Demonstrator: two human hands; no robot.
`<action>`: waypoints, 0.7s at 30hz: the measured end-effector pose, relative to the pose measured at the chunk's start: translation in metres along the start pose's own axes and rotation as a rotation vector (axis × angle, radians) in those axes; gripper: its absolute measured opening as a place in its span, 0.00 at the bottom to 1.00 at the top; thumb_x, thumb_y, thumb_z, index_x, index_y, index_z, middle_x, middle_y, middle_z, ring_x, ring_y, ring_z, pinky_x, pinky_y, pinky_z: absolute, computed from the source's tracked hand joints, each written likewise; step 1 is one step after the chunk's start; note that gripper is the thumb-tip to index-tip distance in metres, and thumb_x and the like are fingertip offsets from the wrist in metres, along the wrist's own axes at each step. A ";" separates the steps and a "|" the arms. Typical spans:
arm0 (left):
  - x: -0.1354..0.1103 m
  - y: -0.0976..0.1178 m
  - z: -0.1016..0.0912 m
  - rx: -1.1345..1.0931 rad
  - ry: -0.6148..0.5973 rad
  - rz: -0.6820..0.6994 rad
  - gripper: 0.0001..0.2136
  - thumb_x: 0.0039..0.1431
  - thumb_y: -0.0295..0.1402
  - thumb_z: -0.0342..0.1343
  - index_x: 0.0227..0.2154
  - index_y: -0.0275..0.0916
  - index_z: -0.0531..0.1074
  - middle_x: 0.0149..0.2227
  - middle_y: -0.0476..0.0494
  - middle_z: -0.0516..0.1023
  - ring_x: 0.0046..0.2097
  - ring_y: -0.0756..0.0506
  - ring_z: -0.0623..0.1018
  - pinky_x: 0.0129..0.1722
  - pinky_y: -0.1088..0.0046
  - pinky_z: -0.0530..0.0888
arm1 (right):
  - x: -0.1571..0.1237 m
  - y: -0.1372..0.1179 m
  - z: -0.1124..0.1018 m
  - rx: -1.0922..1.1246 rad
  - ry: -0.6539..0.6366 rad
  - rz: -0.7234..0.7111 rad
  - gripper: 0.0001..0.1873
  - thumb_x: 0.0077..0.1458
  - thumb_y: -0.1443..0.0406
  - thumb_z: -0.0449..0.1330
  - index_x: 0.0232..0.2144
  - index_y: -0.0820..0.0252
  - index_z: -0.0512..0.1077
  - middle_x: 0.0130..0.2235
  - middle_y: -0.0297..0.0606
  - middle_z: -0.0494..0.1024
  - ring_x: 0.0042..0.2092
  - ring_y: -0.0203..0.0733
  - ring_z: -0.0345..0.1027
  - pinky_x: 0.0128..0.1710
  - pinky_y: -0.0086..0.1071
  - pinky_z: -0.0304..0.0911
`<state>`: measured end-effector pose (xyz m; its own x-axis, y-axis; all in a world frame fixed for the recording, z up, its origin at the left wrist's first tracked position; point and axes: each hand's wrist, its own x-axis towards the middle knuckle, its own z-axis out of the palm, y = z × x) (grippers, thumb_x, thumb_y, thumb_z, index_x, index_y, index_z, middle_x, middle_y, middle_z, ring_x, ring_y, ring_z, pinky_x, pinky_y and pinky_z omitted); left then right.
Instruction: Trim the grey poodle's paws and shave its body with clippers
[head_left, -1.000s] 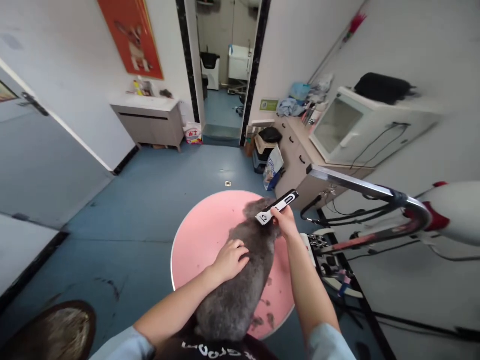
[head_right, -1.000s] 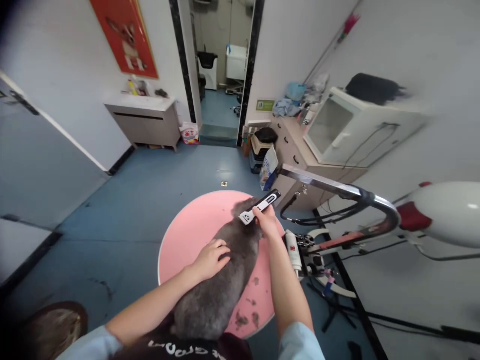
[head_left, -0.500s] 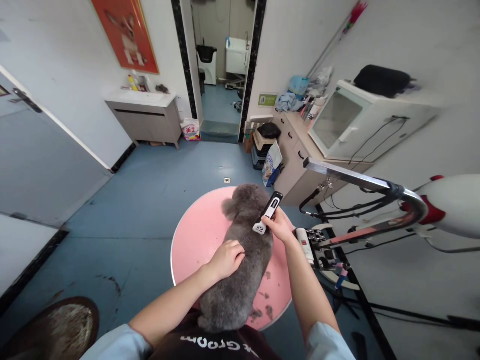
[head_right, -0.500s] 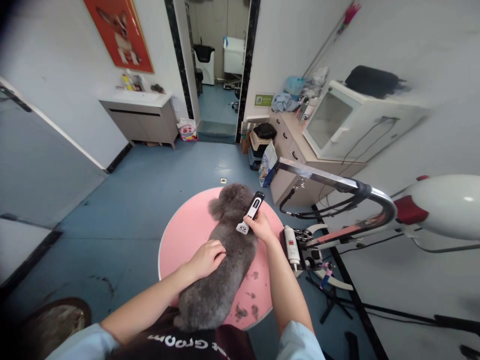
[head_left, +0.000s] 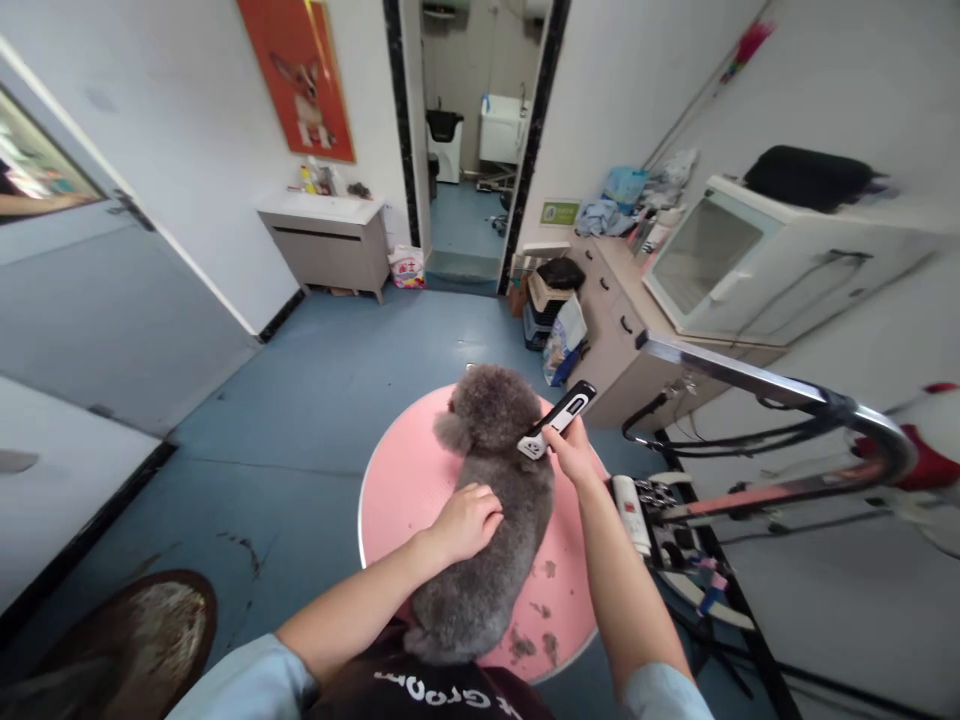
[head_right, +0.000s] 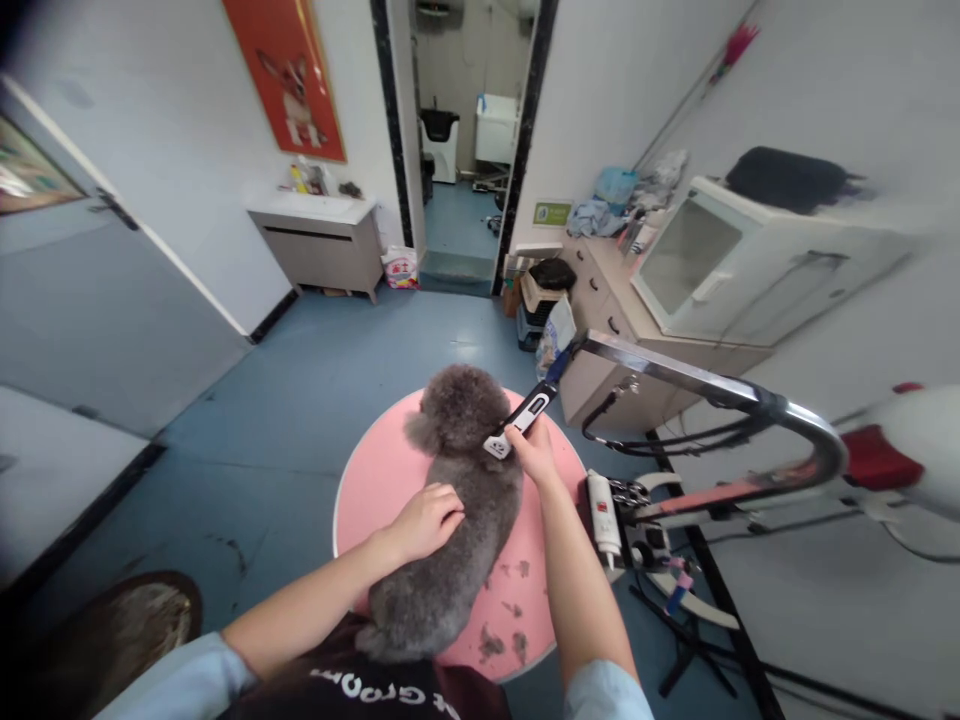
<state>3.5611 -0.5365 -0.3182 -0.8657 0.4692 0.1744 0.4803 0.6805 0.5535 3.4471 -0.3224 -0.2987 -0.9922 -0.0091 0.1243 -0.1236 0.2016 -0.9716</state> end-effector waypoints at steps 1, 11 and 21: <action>0.000 0.001 0.001 0.019 -0.002 0.001 0.06 0.61 0.26 0.55 0.31 0.35 0.78 0.33 0.42 0.79 0.38 0.44 0.77 0.43 0.68 0.72 | 0.000 -0.003 0.002 -0.014 -0.016 0.004 0.19 0.45 0.57 0.65 0.39 0.56 0.67 0.34 0.33 0.75 0.35 0.42 0.67 0.38 0.37 0.67; 0.010 -0.003 0.006 0.152 -0.030 0.028 0.09 0.62 0.33 0.55 0.35 0.34 0.79 0.35 0.42 0.81 0.38 0.45 0.78 0.45 0.69 0.73 | 0.013 -0.003 0.006 -0.195 -0.030 0.006 0.19 0.39 0.53 0.65 0.29 0.56 0.65 0.24 0.31 0.72 0.27 0.41 0.66 0.27 0.35 0.63; 0.003 0.002 0.011 0.133 0.018 -0.003 0.09 0.63 0.33 0.54 0.35 0.36 0.78 0.34 0.41 0.80 0.38 0.45 0.78 0.44 0.69 0.74 | 0.008 -0.001 0.008 -0.130 -0.044 0.016 0.19 0.40 0.53 0.66 0.29 0.57 0.66 0.25 0.34 0.72 0.27 0.44 0.67 0.27 0.38 0.64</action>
<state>3.5609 -0.5273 -0.3260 -0.8688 0.4577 0.1887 0.4914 0.7511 0.4409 3.4395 -0.3305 -0.2989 -0.9941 -0.0471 0.0975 -0.1076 0.3275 -0.9387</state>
